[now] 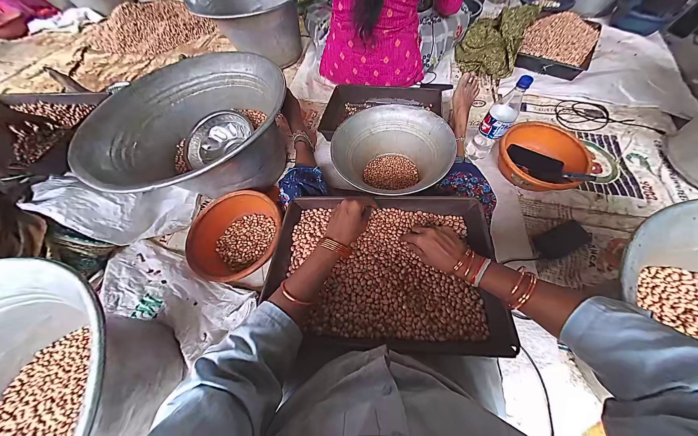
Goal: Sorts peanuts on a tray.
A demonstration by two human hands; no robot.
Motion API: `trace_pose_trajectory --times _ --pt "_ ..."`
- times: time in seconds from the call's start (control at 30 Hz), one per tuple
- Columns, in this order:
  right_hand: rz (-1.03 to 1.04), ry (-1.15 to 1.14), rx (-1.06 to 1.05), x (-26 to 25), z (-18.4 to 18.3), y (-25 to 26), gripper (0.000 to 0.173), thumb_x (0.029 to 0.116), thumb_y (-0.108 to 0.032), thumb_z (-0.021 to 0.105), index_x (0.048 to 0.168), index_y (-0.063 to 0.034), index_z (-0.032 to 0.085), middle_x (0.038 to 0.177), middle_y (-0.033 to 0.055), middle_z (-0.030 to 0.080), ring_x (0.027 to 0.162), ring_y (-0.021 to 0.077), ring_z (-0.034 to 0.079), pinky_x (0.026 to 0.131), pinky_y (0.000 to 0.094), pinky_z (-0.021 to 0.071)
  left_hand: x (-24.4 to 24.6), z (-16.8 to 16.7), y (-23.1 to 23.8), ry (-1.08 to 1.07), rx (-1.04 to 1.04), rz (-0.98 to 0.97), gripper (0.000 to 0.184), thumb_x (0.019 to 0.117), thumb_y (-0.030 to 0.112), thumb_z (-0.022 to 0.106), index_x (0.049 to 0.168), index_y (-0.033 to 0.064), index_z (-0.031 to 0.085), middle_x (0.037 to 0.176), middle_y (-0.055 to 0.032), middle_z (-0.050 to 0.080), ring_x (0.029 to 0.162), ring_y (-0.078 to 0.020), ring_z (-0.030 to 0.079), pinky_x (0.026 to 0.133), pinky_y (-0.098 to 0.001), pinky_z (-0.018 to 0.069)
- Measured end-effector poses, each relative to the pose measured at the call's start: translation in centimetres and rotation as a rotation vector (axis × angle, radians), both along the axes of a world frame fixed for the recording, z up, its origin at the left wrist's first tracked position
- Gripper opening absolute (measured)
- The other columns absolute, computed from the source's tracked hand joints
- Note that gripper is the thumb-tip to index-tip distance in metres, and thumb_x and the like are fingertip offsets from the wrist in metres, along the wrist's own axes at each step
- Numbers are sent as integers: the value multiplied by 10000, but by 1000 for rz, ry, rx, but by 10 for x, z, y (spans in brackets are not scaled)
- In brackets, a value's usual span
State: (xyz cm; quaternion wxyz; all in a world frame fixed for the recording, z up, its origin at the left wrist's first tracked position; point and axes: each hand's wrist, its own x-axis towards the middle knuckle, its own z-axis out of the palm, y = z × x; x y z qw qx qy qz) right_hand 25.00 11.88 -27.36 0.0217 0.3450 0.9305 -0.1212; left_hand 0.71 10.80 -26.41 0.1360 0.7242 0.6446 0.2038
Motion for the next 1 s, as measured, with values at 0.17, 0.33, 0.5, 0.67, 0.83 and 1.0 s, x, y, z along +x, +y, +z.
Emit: trace_pose_trajectory --times 0.17,0.33,0.5,0.67,0.83,1.0 --pt "-7 -28 2 -1 3 -2 285 1073 -206 487 1239 -113 699 1084 169 704 918 367 702 738 539 533 8 -7 16 149 -106 9 242 1030 128 556 1162 92 756 1103 -199 743 1050 -419 712 892 -626 544" --pt "-4 8 0 -1 1 -6 277 1065 -186 505 1210 -101 725 1061 158 722 922 352 708 755 536 534 8 -7 6 47 -104 20 165 985 130 645 1094 67 751 985 -223 739 951 -447 713 819 -661 542" --pt "10 18 -27 -1 -1 -4 205 1032 -163 560 1148 -105 719 1051 132 723 911 326 709 738 530 536 -4 -2 16 -651 -334 -5 111 1009 53 584 1064 31 677 757 2 611 601 -43 511 569 -215 439" --pt "-96 54 -191 0 15 10 237 973 -244 643 1167 -131 720 1018 145 732 963 363 701 780 597 525 33 23 -20 -875 -596 -178 368 1031 116 291 956 89 650 701 83 586 546 18 493 503 -133 405" --pt "-258 372 -343 19 37 42 194 1004 -192 612 1113 -73 720 910 94 705 844 237 666 788 478 526 107 35 -81 -543 -1046 -667 312 1108 194 431 1186 63 703 757 88 568 606 35 466 563 -149 399" --pt "-487 806 -738 32 57 49 189 1078 -112 444 1053 -24 609 769 41 672 593 92 619 529 227 485 141 8 -85 -350 -964 -743 366 1105 152 442 1414 51 608 1178 -137 694 952 -114 625 875 -295 497"
